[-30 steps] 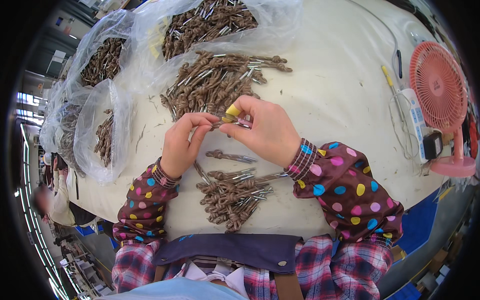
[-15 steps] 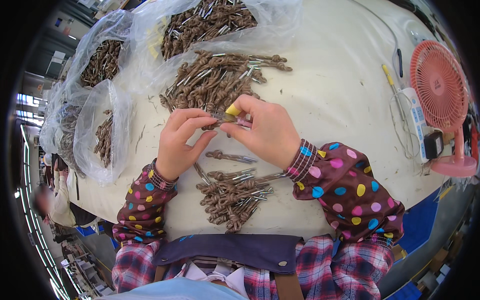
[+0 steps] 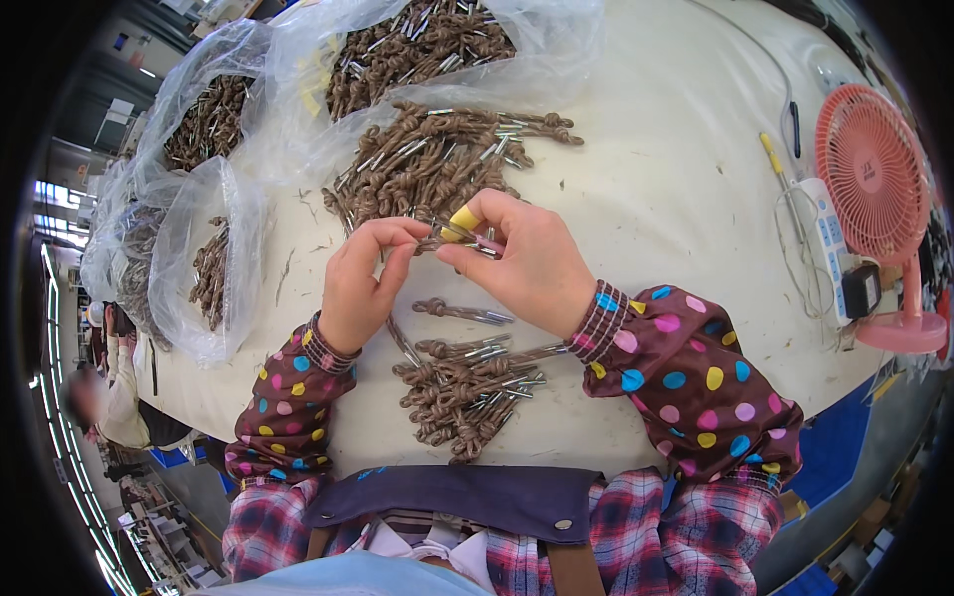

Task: Assembling small metal hardware onto knotted leather pull tabs.

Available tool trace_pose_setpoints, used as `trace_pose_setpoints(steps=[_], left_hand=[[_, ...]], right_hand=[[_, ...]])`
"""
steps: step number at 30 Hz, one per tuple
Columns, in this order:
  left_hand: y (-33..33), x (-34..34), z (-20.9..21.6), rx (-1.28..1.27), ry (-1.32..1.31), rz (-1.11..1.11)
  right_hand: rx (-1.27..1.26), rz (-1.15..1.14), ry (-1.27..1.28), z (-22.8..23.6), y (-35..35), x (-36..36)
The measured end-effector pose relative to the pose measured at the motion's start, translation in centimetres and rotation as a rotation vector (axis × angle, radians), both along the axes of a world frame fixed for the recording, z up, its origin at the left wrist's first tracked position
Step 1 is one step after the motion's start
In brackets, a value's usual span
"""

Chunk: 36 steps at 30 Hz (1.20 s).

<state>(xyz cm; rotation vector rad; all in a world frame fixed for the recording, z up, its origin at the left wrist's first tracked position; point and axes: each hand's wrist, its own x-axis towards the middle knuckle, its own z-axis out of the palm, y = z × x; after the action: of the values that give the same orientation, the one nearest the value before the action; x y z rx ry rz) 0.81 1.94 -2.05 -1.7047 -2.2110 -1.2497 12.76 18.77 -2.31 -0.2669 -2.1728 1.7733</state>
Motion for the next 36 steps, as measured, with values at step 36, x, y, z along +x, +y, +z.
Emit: trace_pose_setpoints(steps=[36], left_hand=[[0.3,1.2,0.2,-0.119,-0.159,0.004]], right_hand=[[1.145,-0.034,0.268,1.0,0.3,0.5]])
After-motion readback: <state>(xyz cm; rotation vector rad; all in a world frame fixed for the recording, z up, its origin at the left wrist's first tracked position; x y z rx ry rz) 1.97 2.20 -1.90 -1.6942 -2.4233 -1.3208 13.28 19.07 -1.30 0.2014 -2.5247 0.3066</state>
